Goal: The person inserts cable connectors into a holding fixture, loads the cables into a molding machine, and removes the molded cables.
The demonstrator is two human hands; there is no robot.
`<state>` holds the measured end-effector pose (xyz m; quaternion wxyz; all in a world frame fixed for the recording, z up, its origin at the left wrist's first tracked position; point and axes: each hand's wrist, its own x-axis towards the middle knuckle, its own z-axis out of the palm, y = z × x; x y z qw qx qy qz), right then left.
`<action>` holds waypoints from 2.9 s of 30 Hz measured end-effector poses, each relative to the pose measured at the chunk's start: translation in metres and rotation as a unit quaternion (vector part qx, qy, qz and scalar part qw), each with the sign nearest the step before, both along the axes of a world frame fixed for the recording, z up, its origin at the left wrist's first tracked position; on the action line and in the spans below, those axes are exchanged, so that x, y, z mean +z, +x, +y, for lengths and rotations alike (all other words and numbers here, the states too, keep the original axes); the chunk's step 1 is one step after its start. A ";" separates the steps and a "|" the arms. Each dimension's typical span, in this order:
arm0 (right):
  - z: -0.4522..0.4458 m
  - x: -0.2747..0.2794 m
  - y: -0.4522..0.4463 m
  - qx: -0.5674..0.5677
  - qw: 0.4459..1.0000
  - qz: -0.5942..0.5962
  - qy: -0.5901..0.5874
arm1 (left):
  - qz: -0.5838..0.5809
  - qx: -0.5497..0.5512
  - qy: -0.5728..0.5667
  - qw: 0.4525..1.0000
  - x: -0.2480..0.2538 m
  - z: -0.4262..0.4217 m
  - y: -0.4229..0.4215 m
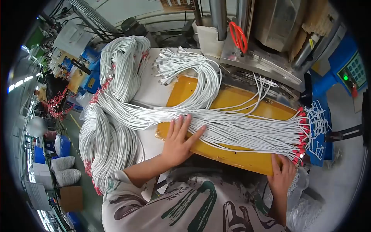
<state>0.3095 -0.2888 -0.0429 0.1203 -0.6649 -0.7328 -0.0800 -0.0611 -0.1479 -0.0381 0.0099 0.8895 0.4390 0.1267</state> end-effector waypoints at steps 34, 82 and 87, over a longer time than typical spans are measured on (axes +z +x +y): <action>0.131 0.065 0.059 -0.118 0.991 -0.056 0.020 | -0.218 -0.221 -0.376 0.873 0.006 0.137 0.123; 0.119 -0.012 -0.006 -0.022 0.729 0.682 0.049 | -0.383 -0.210 -0.706 0.558 0.012 0.055 0.175; 0.171 0.033 0.003 0.050 0.807 0.579 -0.108 | -0.404 -0.150 -0.649 0.627 0.012 0.089 0.180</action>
